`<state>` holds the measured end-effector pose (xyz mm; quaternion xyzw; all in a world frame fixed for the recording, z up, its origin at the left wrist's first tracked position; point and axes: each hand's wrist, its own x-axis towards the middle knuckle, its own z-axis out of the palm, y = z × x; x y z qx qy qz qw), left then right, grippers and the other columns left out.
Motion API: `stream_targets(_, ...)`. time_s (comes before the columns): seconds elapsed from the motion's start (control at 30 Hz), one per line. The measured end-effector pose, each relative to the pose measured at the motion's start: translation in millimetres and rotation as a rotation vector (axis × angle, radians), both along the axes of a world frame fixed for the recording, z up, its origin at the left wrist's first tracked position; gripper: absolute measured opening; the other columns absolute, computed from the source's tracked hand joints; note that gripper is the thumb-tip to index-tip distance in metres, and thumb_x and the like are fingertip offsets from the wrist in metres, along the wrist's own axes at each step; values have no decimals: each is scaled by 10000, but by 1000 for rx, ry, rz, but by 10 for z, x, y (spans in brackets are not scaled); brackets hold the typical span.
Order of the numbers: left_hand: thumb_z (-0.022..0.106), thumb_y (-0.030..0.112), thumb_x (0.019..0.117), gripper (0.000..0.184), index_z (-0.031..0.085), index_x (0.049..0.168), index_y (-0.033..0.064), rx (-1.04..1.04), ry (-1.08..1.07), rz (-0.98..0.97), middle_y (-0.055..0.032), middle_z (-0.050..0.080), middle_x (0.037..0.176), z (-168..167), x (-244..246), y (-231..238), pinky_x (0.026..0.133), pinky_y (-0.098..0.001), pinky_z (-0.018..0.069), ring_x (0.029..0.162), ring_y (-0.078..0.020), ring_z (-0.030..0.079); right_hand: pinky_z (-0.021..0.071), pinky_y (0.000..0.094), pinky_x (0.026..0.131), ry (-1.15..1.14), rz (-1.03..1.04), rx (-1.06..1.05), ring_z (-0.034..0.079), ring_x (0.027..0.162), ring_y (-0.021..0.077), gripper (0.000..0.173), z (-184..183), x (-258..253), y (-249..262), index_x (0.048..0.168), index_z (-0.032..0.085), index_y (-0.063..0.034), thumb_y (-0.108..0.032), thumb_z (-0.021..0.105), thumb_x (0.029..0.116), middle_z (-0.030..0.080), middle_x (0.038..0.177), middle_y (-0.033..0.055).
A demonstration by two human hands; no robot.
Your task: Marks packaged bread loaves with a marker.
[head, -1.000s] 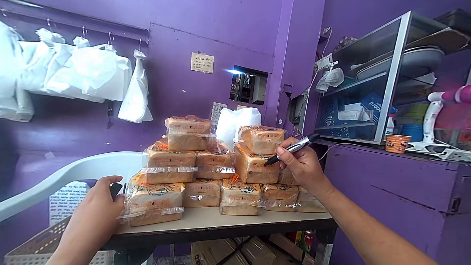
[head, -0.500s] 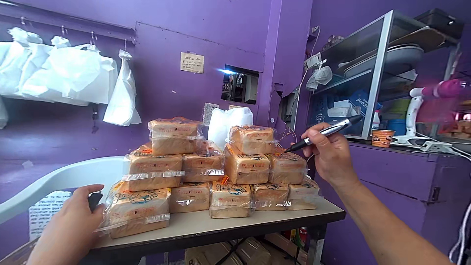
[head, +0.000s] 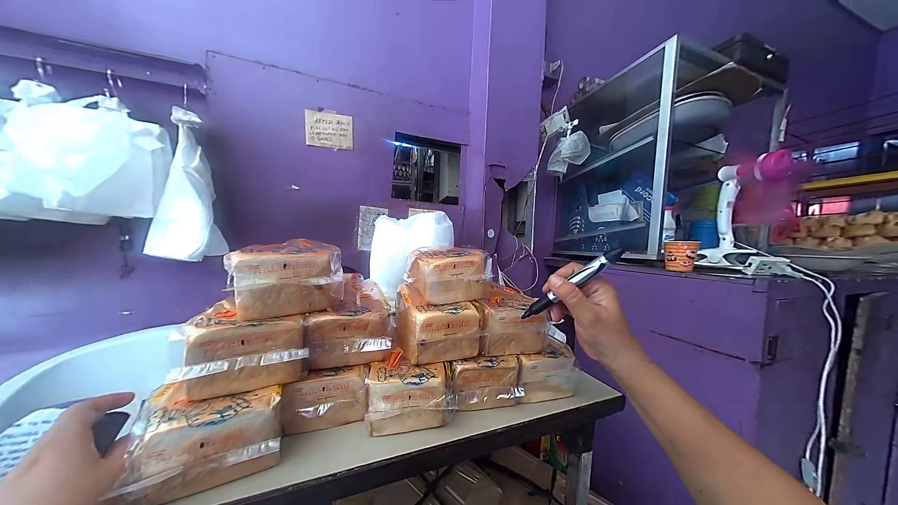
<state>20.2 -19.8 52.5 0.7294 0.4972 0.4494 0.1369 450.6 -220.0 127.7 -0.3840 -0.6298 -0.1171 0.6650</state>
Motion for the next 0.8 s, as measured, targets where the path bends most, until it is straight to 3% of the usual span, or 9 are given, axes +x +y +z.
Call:
stream_targets(0.4, 560, -94, 933, 492, 423, 1398, -174, 28, -5, -25, -424, 486, 1347, -55, -36, 79, 1062, -612, 389, 1239, -535, 521, 469, 132, 519, -123, -163, 6, 543, 555, -15, 105, -62, -14, -13, 945, 634, -115, -149, 561, 1012, 620, 722, -83)
stream_targets(0.8, 561, -108, 923, 494, 428, 1395, -175, 46, -16, -25, -425, 496, 1327, -76, -37, 111, 1048, -609, 397, 1212, -527, 536, 461, 139, 498, -128, -188, 33, 530, 526, -5, 106, -77, 26, 4, 923, 626, -120, -159, 570, 1004, 619, 707, -74)
